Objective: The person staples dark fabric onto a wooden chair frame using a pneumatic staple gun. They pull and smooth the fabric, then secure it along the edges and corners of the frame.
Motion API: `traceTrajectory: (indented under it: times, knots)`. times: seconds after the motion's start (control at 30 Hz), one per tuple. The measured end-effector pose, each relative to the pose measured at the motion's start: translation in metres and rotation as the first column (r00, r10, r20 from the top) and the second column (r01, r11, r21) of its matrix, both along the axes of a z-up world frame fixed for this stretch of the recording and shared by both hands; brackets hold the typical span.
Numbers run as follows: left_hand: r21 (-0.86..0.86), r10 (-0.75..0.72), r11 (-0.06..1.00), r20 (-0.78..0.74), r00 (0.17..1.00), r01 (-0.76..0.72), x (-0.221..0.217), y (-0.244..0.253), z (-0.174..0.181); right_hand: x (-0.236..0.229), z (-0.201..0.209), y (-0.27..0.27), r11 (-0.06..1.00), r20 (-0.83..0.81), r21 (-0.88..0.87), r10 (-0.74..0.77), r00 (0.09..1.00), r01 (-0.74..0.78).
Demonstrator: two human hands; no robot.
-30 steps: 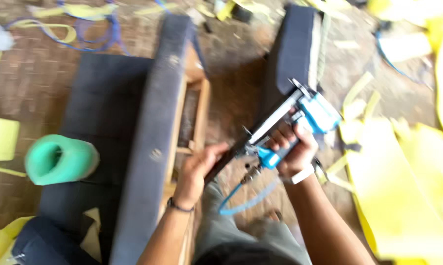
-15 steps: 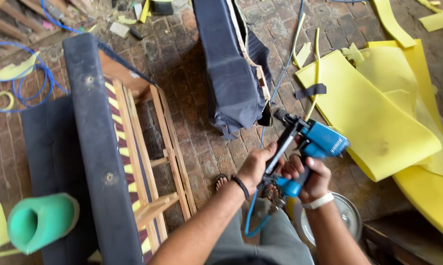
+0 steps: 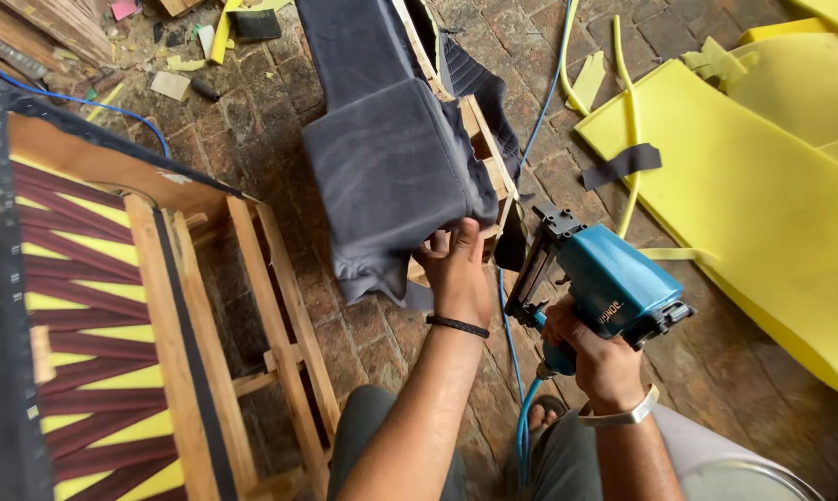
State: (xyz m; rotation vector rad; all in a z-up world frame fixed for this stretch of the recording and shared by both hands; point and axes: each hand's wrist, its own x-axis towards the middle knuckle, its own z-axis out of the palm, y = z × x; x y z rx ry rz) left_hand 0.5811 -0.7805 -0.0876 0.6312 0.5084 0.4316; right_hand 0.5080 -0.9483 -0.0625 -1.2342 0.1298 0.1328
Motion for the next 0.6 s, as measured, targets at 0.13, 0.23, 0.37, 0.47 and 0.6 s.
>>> traceTrajectory:
  times: [0.13,0.23,0.37,0.47,0.6]
  knots:
    - [0.057,-0.052,0.997,0.171,0.984,0.043,0.01,0.005,-0.033,0.024,-0.044,0.012,0.979,0.023,-0.197,-0.05,0.998,0.053]
    - [0.425,-0.112,0.902,0.052,0.992,0.079,0.001,0.005,-0.055,0.035,-0.068,0.026,0.956,0.101,-0.291,0.007,0.995,0.023]
    - [0.72,-0.088,0.689,0.191,0.978,-0.079,0.007,-0.001,-0.081,0.048,-0.088,0.032,0.953,0.226,-0.288,-0.021,0.974,0.088]
    - [0.747,-0.12,0.652,0.275,0.954,-0.133,0.02,0.021,-0.098,0.048,-0.097,0.045,0.903,0.349,-0.399,-0.008,0.937,0.156]
    - [0.808,-0.065,0.501,-0.321,0.945,0.309,0.046,0.048,-0.104,0.042,-0.085,0.052,0.869,0.332,-0.456,-0.035,0.943,0.193]
